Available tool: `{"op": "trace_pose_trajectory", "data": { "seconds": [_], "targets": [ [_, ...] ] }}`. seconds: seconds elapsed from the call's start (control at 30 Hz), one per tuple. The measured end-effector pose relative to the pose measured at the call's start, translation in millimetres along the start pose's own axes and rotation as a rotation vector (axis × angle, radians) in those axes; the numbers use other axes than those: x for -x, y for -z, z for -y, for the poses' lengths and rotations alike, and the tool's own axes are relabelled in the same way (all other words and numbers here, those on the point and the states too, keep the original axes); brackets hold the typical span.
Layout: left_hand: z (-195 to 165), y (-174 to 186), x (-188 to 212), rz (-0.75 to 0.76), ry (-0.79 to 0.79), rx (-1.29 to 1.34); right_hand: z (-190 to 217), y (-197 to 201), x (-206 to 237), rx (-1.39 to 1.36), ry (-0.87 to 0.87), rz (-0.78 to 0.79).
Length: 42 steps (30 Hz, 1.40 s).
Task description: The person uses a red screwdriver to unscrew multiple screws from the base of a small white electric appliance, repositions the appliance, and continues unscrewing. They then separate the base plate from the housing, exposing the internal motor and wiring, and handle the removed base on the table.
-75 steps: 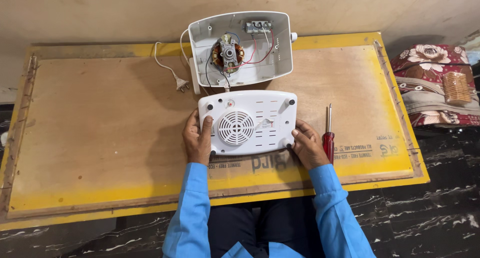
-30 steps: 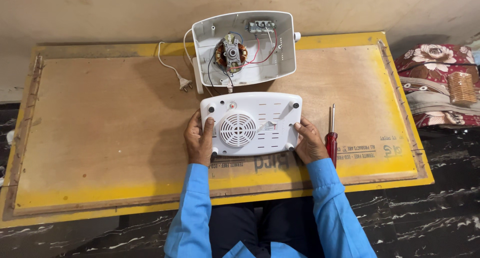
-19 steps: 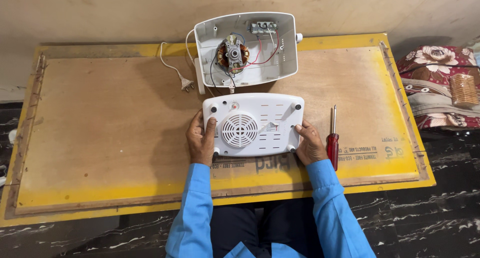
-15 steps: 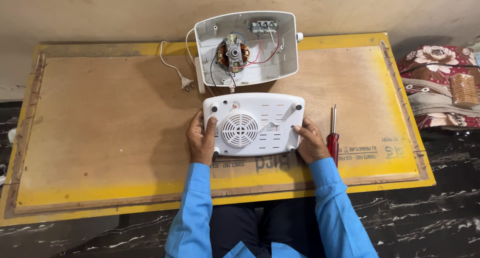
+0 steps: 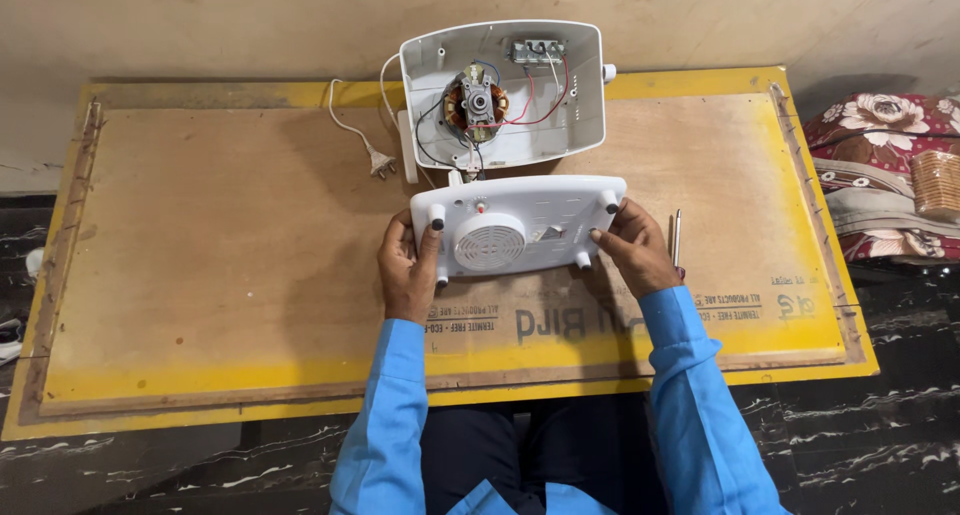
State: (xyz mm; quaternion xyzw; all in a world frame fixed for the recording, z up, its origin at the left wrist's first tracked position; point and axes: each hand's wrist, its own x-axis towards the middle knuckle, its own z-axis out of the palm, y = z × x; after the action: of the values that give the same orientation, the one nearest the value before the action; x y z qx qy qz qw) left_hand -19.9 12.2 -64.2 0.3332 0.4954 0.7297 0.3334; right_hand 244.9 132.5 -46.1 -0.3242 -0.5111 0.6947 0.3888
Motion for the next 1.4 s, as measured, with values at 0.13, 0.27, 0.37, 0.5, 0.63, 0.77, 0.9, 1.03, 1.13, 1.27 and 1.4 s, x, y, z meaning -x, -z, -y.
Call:
{"op": "trace_pose_trajectory", "data": {
  "seconds": [0.13, 0.27, 0.37, 0.5, 0.63, 0.77, 0.9, 1.03, 1.13, 1.27, 1.4],
  "targets": [
    [-4.3, -2.8, -0.8, 0.020, -0.017, 0.028, 3.9, -3.3, -1.5, 0.053, 0.065, -0.020],
    [-5.1, -2.3, -0.6, 0.048, -0.036, 0.020, 3.8, -3.9, -2.7, 0.080, 0.083, -0.049],
    [-4.0, -0.2, -0.4, 0.052, -0.059, -0.033, 2.6, -3.8, -5.3, 0.099, 0.073, -0.094],
    [-0.7, 1.3, -0.4, 0.032, -0.017, -0.079, 1.4, -1.6, -7.5, 0.167, 0.108, -0.098],
    [-1.2, 3.5, -0.5, 0.071, -0.155, -0.131, 0.2, -1.1, -10.0, 0.099, 0.155, -0.078],
    [-4.2, 5.0, 0.3, 0.048, -0.183, -0.240, 0.2, -4.1, -13.3, 0.166, 0.253, -0.053],
    [-5.3, 3.7, 2.6, 0.052, -0.221, -0.275, 0.9, -8.2, -12.7, 0.289, 0.286, -0.083],
    [-6.4, 3.7, 3.7, 0.032, -0.186, -0.256, 1.4, -10.9, -10.6, 0.303, 0.283, -0.103],
    [-8.1, 4.5, 5.2, 0.014, -0.196, -0.365, 1.9, -11.6, -10.9, 0.269, 0.317, -0.131],
    [-8.9, 3.2, 11.5, -0.012, -0.151, -0.314, 2.8, -13.7, -10.0, 0.291, 0.309, -0.131],
    [-5.0, -1.5, 14.3, -0.095, -0.284, -0.488, 0.4, -14.0, -8.1, 0.302, 0.274, -0.101]
  ]
}}
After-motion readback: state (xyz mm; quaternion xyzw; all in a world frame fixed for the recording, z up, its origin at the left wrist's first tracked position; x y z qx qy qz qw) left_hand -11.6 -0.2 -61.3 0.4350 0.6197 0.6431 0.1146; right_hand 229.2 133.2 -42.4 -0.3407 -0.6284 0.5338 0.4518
